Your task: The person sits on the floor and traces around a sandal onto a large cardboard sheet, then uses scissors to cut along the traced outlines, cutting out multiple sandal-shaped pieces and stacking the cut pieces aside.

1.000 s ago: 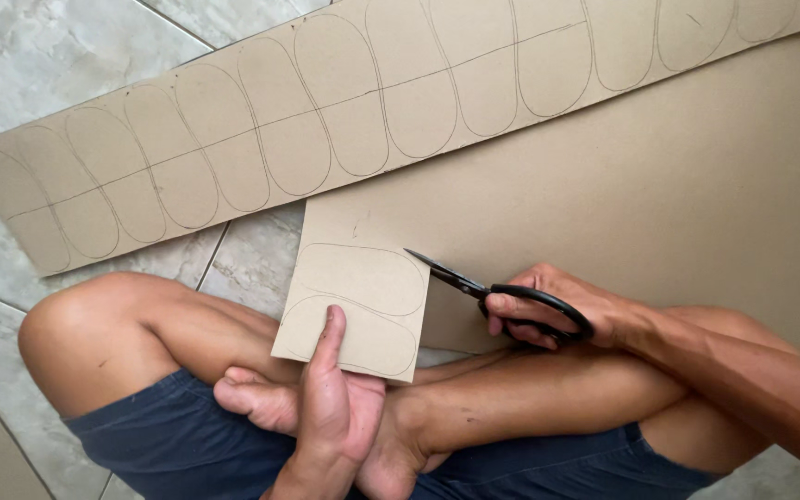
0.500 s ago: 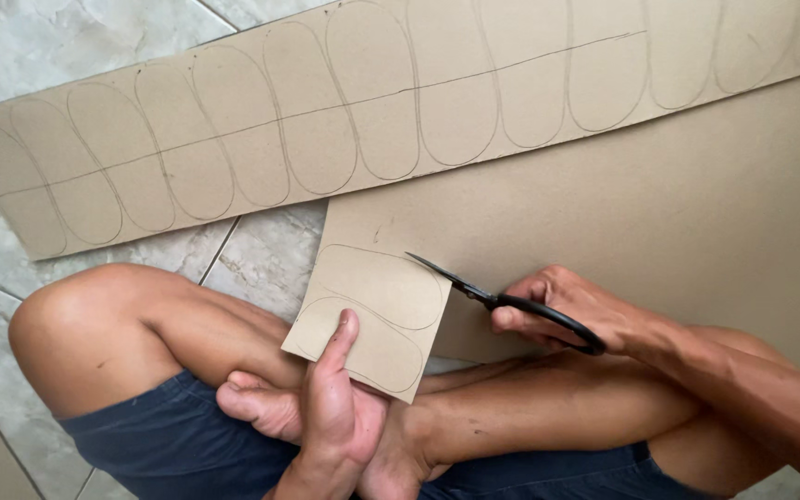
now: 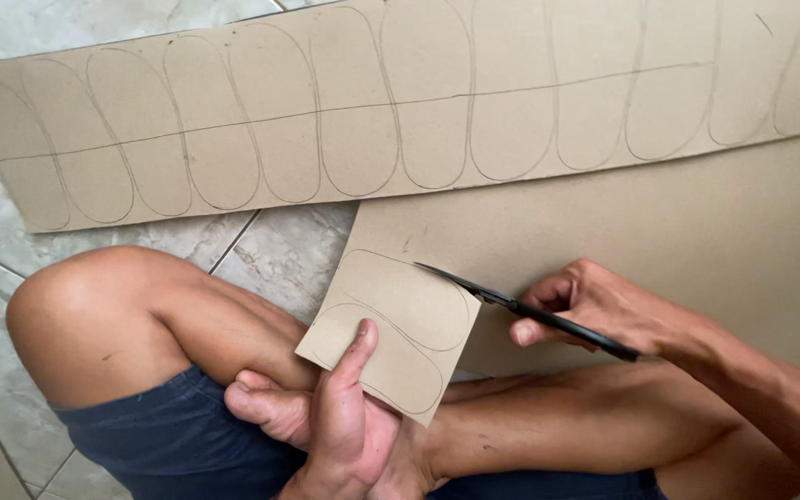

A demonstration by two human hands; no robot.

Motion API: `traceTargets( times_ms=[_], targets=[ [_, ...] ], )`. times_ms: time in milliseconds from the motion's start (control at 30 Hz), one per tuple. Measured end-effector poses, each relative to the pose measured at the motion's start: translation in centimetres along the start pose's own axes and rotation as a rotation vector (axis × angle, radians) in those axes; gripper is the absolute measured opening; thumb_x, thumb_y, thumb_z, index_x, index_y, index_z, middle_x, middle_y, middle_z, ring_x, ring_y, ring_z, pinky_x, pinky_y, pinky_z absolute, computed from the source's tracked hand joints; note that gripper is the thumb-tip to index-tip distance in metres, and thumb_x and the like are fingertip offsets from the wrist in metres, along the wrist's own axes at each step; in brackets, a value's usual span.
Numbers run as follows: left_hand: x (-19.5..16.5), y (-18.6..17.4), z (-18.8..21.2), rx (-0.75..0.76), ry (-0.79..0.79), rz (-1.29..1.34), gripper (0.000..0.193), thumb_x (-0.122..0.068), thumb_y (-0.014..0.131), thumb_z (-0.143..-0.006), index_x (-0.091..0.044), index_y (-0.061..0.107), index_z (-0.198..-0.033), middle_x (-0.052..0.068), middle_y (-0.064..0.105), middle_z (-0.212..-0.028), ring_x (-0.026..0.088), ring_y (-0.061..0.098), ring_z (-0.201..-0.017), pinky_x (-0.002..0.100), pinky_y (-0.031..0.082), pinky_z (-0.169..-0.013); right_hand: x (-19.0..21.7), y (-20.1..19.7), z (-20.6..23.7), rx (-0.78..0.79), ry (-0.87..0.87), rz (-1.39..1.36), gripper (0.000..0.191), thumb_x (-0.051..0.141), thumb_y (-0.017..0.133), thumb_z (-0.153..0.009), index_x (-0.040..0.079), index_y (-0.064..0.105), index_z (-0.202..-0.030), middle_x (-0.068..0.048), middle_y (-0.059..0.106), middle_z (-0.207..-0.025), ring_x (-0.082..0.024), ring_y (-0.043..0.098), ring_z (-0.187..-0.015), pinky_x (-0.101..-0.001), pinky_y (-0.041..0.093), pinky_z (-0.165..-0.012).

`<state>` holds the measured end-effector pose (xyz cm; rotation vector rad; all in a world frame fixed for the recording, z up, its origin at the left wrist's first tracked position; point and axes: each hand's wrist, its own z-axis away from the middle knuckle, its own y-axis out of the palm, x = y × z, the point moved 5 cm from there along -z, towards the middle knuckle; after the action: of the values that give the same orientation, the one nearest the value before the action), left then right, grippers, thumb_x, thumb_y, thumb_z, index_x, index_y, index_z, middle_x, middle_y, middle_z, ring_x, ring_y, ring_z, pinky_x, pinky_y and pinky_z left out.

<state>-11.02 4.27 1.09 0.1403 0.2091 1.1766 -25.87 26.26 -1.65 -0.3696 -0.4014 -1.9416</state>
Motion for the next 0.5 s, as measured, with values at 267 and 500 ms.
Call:
traceTargets(
  times_ms=[267,500],
  targets=[
    [-0.9,1.1,-1.0,0.044,-0.015,0.032,0.064,-0.029,0.059,-0.093,-0.001,0.043,-0.149,0.016,0.056,-0.146,0.029,0.053,-0.134,0.045,0.040,-0.112,1.5,-1.5,-1.0,-0.004,0.115,0.091,0.066,0.058,0.085,-0.074,0.002,0.056,-0.054,0.001,0.030,-0.051,-0.013,0.029,-0.052,-0.0399,0.022,-0.049],
    [-1.2,1.7,-2.0,0.051,-0.053,0.056,0.064,-0.030,0.058,-0.093,-0.001,0.043,-0.148,0.017,0.056,-0.147,0.030,0.053,-0.135,0.045,0.039,-0.113,2.8,-2.3,-2.1,-0.005,0.105,0.068,0.052,0.053,0.084,-0.071,0.005,0.065,-0.061,0.004,0.036,-0.051,-0.011,0.033,-0.052,-0.0387,0.026,-0.047]
  ],
)
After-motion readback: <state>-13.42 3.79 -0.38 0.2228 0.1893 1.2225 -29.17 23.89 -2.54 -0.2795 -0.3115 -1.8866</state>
